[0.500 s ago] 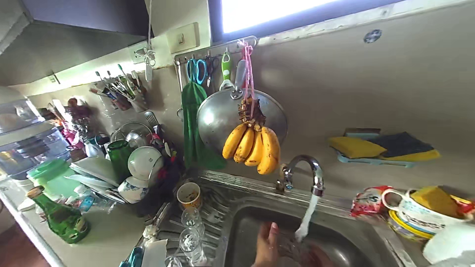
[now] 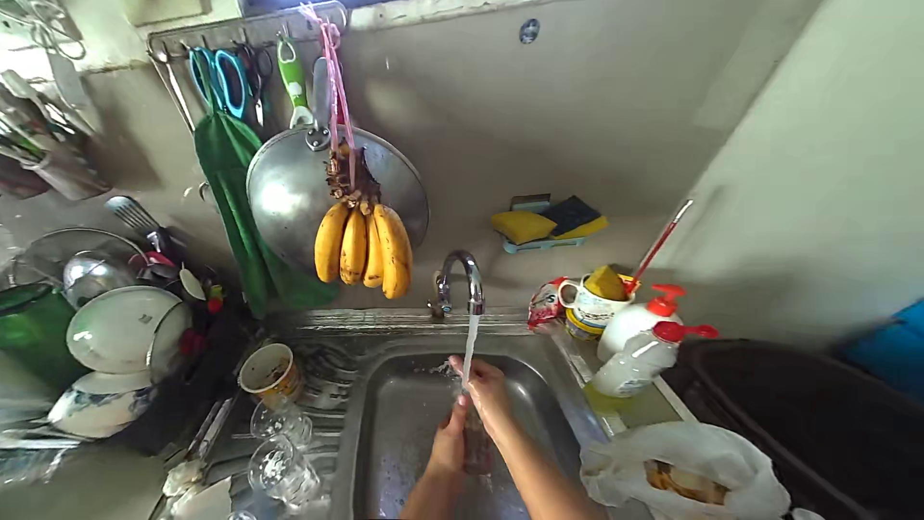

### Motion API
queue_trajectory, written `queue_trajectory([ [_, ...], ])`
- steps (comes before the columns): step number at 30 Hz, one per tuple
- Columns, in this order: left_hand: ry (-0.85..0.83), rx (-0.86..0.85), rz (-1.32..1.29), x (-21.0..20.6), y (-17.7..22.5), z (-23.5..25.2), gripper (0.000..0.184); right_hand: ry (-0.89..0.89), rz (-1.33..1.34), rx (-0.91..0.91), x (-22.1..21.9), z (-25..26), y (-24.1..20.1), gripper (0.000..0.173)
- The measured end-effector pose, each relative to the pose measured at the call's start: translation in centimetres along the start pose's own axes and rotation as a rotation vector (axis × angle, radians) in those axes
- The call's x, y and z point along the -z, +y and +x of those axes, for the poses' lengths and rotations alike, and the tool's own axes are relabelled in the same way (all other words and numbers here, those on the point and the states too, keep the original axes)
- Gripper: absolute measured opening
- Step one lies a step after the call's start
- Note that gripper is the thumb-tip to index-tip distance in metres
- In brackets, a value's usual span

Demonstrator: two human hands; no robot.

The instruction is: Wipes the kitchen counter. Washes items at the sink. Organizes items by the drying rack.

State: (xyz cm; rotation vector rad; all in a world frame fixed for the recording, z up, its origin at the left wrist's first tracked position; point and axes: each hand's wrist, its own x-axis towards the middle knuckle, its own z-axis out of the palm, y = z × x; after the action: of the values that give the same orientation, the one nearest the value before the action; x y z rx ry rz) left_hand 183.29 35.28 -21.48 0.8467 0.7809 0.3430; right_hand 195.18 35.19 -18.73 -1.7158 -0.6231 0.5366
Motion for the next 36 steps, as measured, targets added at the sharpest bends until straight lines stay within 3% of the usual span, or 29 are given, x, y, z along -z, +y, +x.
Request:
queue_trajectory([
  [2, -0.310, 0.140, -0.161, 1.9, 0.7, 0.0, 0.088, -0.106, 0.301, -0.079, 0.8, -0.8, 2.5, 0.035],
  [3, -0.420, 0.169, -0.228, 2.6, 0.6, 0.0, 0.088, -0.153, 0.349, -0.085, 1.1, -1.1, 3.2, 0.038],
  [5, -0.501, 0.122, -0.217, 3.0, 0.0, -0.3, 0.056, -0.182, 0.239, -0.026, 1.4, -0.7, 3.4, 0.034],
  [6, -0.429, 0.054, -0.122, 2.7, 0.0, -0.5, 0.038, -0.207, 0.090, -0.006, 1.7, -0.3, 2.8, 0.032],
  [7, -0.274, -0.045, 0.025, 2.2, 0.0, -0.5, 0.033, -0.240, -0.109, 0.008, 1.9, -0.2, 1.4, 0.032],
  [9, 0.075, -0.256, 0.453, 1.4, -0.4, 0.9, 0.074, -0.283, -0.486, 0.066, 1.7, -1.0, -1.3, 0.044],
  [10, 0.155, -0.304, 0.555, 1.4, -0.8, 1.5, 0.088, -0.210, -0.478, 0.138, 1.2, -1.8, -0.8, 0.046],
  [12, 0.156, -0.320, 0.592, 1.1, 0.0, 1.9, 0.096, -0.021, -0.127, 0.222, 0.3, -2.2, 1.5, 0.055],
  [14, 0.085, -0.263, 0.506, 1.4, 0.2, 1.4, 0.099, -0.062, 0.109, 0.086, 0.1, -2.8, 2.9, 0.081],
  [17, 0.049, -0.293, 0.414, 2.7, -0.6, 0.9, 0.092, -0.266, -0.182, 0.037, 0.9, -3.3, 2.2, 0.092],
  [19, -0.020, -0.296, 0.345, 2.5, 0.1, 0.5, 0.075, -0.249, -0.311, 0.171, 1.2, -3.7, 1.2, 0.090],
  [22, -0.008, -0.254, 0.297, 1.7, 0.9, 0.4, 0.060, -0.281, -0.197, 0.252, 1.0, -3.2, 1.5, 0.084],
  [24, 0.078, -0.251, 0.315, 1.8, 0.6, 0.9, 0.075, -0.424, -0.027, 0.221, 1.6, -1.5, 1.8, 0.069],
  [25, 0.102, -0.244, 0.344, 1.9, 0.8, 1.2, 0.085, -0.386, 0.061, 0.207, 2.3, -0.2, 1.9, 0.055],
  [27, 0.114, -0.213, 0.384, 2.1, 0.6, 0.9, 0.091, -0.029, -0.062, 0.205, 4.1, 2.1, 3.7, 0.045],
  [28, 0.112, -0.201, 0.394, 2.2, 0.4, 0.6, 0.089, 0.158, -0.272, 0.200, 5.1, 3.6, 5.2, 0.044],
  [29, 0.108, -0.189, 0.406, 2.2, 0.3, 0.3, 0.087, 0.236, -0.508, 0.160, 6.0, 5.2, 6.9, 0.046],
  [31, 0.097, -0.176, 0.431, 2.2, 0.2, -0.5, 0.087, 0.168, -0.899, 0.118, 6.2, 7.9, 9.9, 0.063],
  [32, 0.097, -0.180, 0.430, 2.1, 0.3, -0.6, 0.087, 0.129, -1.003, 0.196, 5.5, 8.5, 10.7, 0.066],
  [33, 0.104, -0.190, 0.414, 2.1, 0.3, -0.5, 0.086, 0.082, -1.018, 0.339, 4.4, 8.5, 11.0, 0.064],
  [35, 0.145, -0.175, 0.348, 2.3, -0.4, -0.8, 0.084, -0.183, -0.880, 0.627, 2.0, 6.6, 10.4, 0.049],
  [36, 0.161, -0.158, 0.328, 2.5, -0.6, -1.0, 0.085, -0.269, -0.774, 0.697, 0.8, 6.3, 10.2, 0.043],
])
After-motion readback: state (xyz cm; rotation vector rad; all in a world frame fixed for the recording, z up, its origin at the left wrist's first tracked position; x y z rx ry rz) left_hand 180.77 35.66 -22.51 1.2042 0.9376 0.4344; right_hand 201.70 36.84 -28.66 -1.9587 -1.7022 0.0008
